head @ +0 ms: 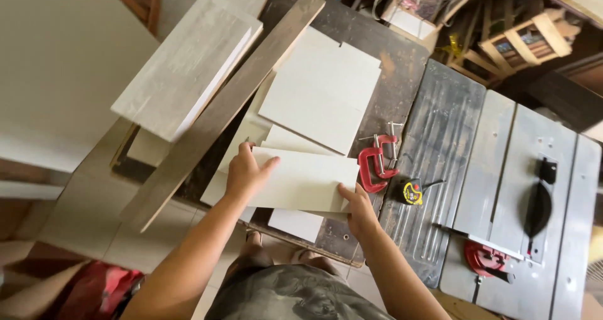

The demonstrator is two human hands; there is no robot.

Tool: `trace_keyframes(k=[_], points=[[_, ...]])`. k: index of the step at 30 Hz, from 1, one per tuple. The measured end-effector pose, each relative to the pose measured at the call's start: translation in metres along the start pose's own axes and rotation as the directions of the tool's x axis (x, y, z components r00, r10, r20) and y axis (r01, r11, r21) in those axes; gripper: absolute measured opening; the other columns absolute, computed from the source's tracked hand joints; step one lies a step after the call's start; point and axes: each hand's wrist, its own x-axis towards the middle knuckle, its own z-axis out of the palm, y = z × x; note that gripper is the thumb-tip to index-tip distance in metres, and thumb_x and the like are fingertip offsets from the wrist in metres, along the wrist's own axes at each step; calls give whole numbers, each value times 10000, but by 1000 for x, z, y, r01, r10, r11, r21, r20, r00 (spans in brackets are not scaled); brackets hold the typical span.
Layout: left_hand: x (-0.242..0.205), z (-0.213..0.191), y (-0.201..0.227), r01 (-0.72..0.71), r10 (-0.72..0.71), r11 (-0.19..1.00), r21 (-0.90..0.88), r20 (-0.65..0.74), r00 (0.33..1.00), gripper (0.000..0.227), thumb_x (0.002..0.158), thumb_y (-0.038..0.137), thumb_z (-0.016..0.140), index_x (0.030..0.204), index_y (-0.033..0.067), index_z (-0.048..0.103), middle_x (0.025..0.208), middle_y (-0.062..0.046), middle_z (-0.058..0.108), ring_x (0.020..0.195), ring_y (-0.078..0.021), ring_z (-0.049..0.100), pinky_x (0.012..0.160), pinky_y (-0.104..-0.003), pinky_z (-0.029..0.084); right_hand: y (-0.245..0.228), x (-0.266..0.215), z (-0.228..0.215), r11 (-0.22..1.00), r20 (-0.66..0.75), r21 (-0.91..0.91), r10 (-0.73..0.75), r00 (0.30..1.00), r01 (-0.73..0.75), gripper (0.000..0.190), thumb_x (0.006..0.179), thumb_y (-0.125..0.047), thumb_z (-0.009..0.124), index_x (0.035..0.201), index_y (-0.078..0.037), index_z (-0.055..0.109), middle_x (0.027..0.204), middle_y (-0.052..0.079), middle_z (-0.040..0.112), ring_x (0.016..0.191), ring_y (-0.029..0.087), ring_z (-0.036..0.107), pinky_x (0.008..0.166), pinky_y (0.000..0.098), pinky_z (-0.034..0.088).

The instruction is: Measuring white wooden boards with a tape measure, marking them with a pencil, and organizing them on a workbench near a table saw.

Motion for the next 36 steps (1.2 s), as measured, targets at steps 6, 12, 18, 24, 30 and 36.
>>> trace_keyframes(k=[6, 12, 18, 24, 30, 36], points=[[20, -5, 7, -184, 185, 980, 71, -7, 983, 705, 869, 260, 840, 1384, -116, 538, 1237, -377, 681, 1168, -524, 687, 996, -601, 571, -13, -15, 14, 999, -30, 54, -4, 1000, 6, 455, 983, -254, 765, 1403, -115, 660, 1095, 155, 729, 1012, 319, 719, 924, 545, 571], [17, -11, 32, -280, 292, 948, 152, -67, 954, 706, 871, 299, 844, 1393, -96, 579, 1259, -336, 683, 1171, -503, 684, 979, -583, 574, -5, 15, -6, 996, 31, 87, 28, 999, -31, 510, 974, -299, 792, 1425, -107, 651, 1191, 200, 725, 1100, 372, 686, 1033, 594, 479], [104, 19, 49, -383, 441, 879, 285, -176, 880, 720, 851, 316, 858, 1403, -63, 593, 1347, -310, 625, 1272, -490, 617, 1068, -570, 528, -37, 14, 3, 998, 92, 59, -10, 996, 4, 532, 861, -224, 905, 1309, -50, 677, 1062, 203, 755, 953, 362, 747, 835, 561, 601], [135, 23, 111, -118, 127, 812, 572, 25, 992, 1006, 893, 617, 739, 1541, -69, 391, 1419, -277, 575, 1298, -389, 574, 983, -519, 573, -34, 23, -5, 991, 3, 134, 1, 1000, -1, 575, 855, -252, 910, 1323, -50, 644, 1048, 178, 726, 951, 357, 734, 795, 555, 609], [159, 37, 94, -160, 167, 814, 559, 39, 985, 968, 875, 571, 754, 1509, -77, 415, 1355, -266, 573, 1238, -389, 591, 888, -538, 603, -104, 50, 15, 958, -12, -216, -194, 981, 187, 542, 1012, -521, 751, 1438, -192, 686, 1314, 143, 706, 1306, 254, 598, 1159, 451, 412], [188, 50, 75, -249, 273, 929, 272, -54, 960, 514, 928, 271, 768, 1325, -21, 621, 1183, -177, 612, 1138, -341, 646, 906, -452, 597, -109, 97, 22, 963, -23, -122, -244, 970, 239, 676, 1041, -381, 752, 1558, -18, 511, 1354, 241, 668, 1219, 328, 663, 985, 525, 569]])
